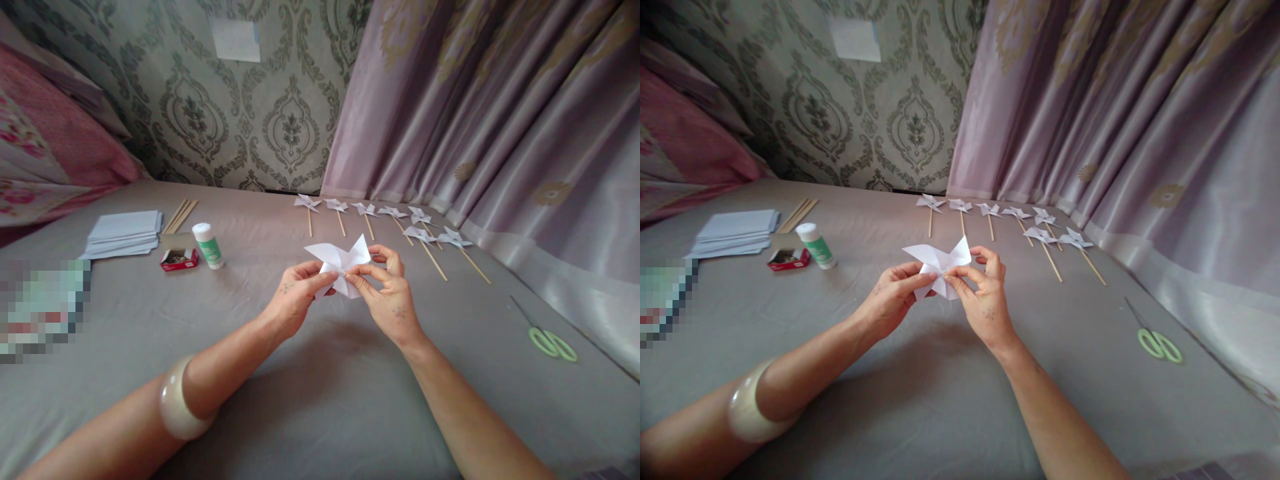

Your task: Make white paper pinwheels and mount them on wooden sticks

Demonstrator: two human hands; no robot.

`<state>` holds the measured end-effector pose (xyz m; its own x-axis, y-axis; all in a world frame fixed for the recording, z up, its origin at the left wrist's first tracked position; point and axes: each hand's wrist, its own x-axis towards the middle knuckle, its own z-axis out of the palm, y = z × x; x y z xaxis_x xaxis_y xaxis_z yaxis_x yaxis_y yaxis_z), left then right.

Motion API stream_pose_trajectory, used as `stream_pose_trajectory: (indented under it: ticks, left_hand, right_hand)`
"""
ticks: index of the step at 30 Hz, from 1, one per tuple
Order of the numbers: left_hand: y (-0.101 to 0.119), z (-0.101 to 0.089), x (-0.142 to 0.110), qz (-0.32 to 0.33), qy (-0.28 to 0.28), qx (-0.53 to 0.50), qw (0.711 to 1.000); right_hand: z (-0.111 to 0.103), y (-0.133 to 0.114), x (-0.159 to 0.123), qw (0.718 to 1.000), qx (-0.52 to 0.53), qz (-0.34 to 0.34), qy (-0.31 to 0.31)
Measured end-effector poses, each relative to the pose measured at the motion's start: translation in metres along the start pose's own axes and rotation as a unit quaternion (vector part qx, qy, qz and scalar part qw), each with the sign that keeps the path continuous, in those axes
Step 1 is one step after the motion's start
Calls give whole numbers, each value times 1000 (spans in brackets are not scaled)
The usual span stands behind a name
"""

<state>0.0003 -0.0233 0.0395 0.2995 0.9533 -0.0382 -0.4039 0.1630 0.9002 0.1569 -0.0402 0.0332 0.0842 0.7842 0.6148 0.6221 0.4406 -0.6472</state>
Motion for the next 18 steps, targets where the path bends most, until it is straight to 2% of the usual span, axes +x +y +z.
stream_pose_trajectory:
  ticks: [18]
  left_hand:
    - [-1, -1, 0, 21, -11, 6, 1000]
  right_hand:
    - [-1, -1, 1, 1000, 24, 15, -10]
